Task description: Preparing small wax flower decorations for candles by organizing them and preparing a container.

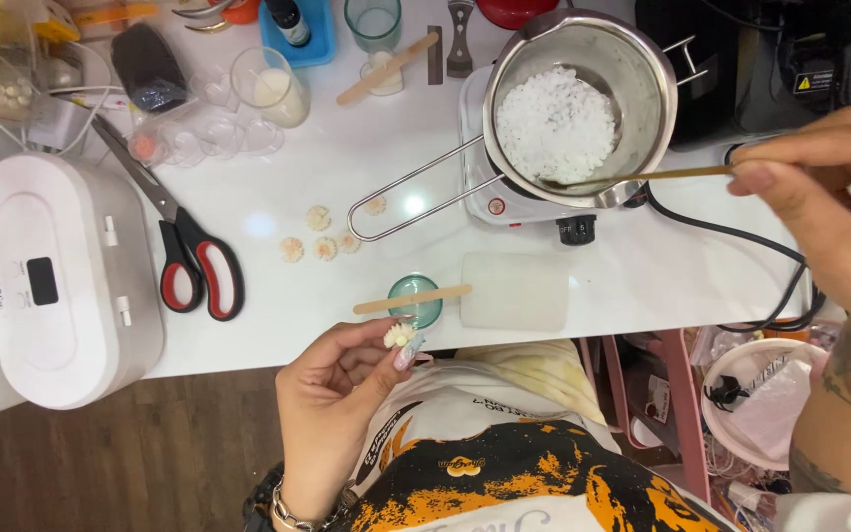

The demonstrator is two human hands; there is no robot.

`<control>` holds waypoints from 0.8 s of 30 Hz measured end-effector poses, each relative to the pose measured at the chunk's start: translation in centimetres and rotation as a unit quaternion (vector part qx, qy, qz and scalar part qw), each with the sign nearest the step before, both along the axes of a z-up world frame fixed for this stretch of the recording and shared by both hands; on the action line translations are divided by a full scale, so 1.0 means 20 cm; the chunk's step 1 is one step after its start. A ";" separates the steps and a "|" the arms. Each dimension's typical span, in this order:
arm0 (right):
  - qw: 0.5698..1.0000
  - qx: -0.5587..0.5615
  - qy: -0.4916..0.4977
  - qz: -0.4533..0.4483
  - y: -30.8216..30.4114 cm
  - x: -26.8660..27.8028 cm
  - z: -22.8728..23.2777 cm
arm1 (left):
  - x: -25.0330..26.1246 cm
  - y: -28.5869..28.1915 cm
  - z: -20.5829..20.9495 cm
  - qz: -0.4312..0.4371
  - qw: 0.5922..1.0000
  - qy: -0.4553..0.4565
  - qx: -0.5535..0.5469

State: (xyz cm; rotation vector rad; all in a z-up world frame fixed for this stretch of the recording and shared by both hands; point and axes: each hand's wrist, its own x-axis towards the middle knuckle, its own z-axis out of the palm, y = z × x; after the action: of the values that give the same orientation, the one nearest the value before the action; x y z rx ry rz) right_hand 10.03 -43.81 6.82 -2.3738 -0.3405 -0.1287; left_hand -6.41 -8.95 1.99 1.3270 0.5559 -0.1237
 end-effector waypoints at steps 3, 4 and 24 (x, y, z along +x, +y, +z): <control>0.999 -0.039 -0.016 -0.002 0.03 0.01 0.01 | -0.01 -0.01 0.01 -0.004 1.000 -0.010 0.001; 0.999 -0.040 -0.030 -0.005 0.02 0.02 -0.01 | -0.02 -0.01 0.01 -0.004 1.000 -0.015 0.004; 0.993 0.104 0.015 -0.062 0.09 0.05 -0.07 | -0.08 0.10 0.08 0.002 0.995 -0.097 -0.018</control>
State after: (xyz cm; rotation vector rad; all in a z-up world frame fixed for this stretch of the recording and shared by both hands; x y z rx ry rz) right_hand 11.04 -41.94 5.49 -2.1879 -0.1562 -0.1788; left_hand -8.11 -7.01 3.53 1.2860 0.3904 -0.0012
